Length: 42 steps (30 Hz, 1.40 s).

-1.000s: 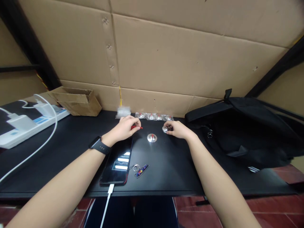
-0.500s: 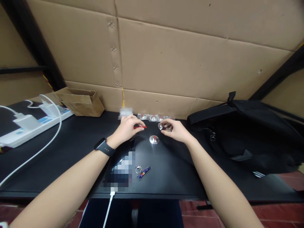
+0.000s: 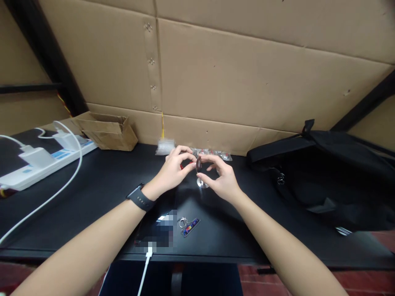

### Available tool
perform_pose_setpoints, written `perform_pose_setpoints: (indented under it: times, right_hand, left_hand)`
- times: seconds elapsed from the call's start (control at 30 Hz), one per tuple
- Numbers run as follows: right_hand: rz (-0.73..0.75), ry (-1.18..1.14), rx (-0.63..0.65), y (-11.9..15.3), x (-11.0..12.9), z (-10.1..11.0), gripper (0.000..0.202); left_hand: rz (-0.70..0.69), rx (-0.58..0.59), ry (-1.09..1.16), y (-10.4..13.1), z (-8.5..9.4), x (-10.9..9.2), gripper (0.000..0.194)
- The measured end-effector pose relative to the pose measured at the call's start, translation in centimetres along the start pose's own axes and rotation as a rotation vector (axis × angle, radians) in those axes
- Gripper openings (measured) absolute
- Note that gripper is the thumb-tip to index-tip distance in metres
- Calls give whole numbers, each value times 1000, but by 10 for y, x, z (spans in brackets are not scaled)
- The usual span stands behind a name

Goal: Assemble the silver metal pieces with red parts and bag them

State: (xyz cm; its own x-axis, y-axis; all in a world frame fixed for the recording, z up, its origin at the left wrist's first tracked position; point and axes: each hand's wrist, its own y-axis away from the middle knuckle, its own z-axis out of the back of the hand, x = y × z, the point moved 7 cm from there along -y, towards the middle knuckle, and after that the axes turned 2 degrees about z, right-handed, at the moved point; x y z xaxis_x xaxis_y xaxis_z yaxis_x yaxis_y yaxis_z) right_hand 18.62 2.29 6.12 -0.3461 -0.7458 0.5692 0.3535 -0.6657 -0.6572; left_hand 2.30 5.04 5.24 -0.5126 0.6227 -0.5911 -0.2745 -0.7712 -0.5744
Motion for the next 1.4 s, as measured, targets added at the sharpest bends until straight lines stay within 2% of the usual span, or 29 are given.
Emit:
perform_pose_setpoints:
  times: [0.37, 0.7, 0.77, 0.87, 0.93, 1.13, 1.4]
  right_hand:
    - [-16, -67, -23, 2, -5, -3, 45]
    - [-78, -203, -40, 4, -8, -8, 50]
    - [-120, -200, -36, 5, -10, -8, 48]
    - [-242, -130, -11, 6, -18, -5, 32]
    - [-272, -63, 16, 6, -21, -3, 33]
    - [-146, 16, 49, -1, -18, -2, 18]
    - [-102, -28, 83, -2, -17, -5, 10]
  left_hand:
    - [-12, 15, 41, 3, -8, -5, 12]
    - [-33, -75, -70, 6, 0, -16, 9]
    - [-49, -96, -90, 7, 2, -18, 8]
    - [-74, -118, -111, 7, 4, -21, 8]
    - [-84, -119, -131, 7, 4, -21, 6]
    - [-91, -120, -181, 7, 3, -18, 5]
    - [-116, -83, -174, 8, -2, -21, 4]
